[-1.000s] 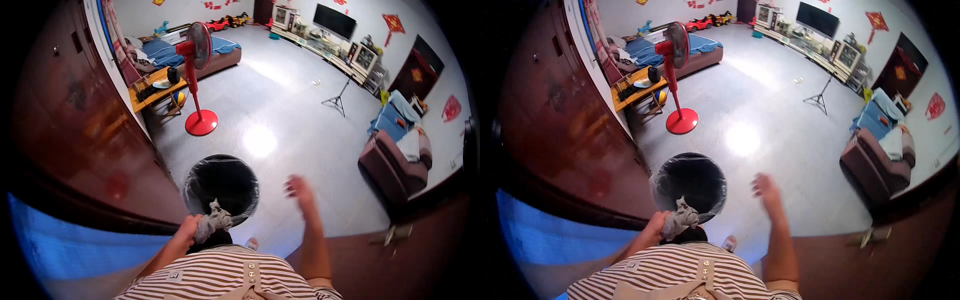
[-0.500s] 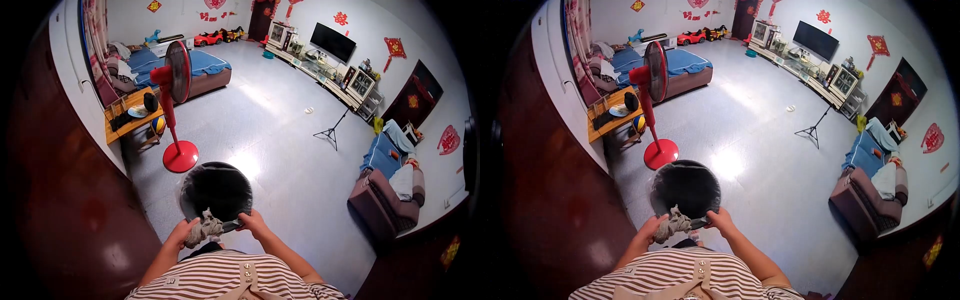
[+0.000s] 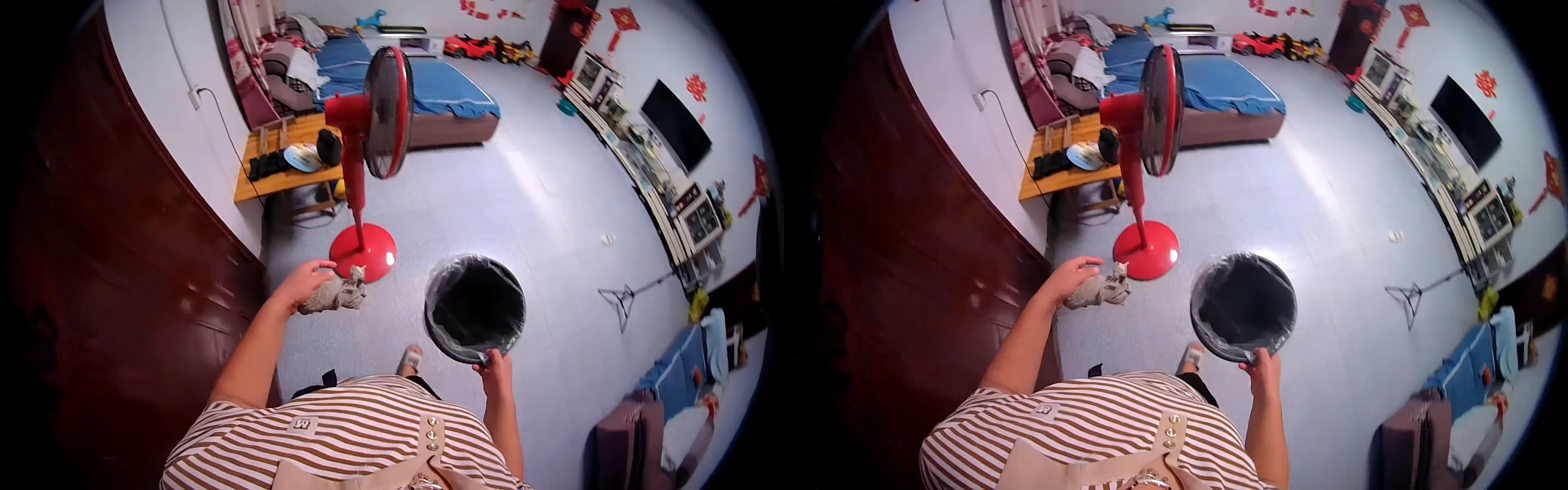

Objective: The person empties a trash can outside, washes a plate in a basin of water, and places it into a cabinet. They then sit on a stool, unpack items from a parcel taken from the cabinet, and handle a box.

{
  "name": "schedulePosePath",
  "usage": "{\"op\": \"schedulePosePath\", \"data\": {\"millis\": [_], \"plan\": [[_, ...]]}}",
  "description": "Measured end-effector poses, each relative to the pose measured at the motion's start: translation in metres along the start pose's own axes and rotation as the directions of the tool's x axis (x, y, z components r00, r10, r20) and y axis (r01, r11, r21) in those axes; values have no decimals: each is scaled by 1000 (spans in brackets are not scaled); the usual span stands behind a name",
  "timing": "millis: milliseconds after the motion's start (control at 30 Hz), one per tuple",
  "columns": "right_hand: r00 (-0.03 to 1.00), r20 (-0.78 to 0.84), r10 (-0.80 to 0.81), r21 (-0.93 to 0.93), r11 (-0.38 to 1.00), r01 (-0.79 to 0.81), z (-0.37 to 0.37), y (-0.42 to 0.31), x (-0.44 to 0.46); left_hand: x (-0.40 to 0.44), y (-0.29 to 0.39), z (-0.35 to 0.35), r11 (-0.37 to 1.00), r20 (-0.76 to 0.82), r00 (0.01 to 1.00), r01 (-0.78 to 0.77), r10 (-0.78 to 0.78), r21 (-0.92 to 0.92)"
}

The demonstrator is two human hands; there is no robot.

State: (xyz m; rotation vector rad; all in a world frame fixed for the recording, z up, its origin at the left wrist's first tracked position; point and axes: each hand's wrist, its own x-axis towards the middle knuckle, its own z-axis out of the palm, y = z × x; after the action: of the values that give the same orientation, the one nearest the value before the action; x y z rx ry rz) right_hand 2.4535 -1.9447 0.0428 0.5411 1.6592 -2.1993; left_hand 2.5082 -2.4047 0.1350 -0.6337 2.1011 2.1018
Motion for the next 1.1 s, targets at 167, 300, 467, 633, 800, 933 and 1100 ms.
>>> {"op": "schedulePosePath", "data": {"millis": [167,300,467,633,800,933,1100], "plan": [[1000,-6,16,-5,1000,-16,35,-54,93,85,41,-32,996,-188,982,-16,32,88],[999,-13,41,-10,999,-42,64,-84,158,154,49,-67,999,-236,972,1,12,54],[995,-76,61,32,998,-58,135,-69,232,294,40,-142,975,-229,968,-48,99,216],[978,-194,70,59,996,-59,200,-62,269,429,79,-179,868,-258,953,-12,161,496],[951,-284,121,172,982,-73,235,-52,321,520,102,-181,866,-92,987,-72,135,495],[924,-327,198,218,967,-130,250,-81,327,527,115,-167,850,49,979,-194,196,489],[912,-302,276,243,948,-206,237,-129,370,536,108,-141,725,-6,962,-202,274,658]]}}
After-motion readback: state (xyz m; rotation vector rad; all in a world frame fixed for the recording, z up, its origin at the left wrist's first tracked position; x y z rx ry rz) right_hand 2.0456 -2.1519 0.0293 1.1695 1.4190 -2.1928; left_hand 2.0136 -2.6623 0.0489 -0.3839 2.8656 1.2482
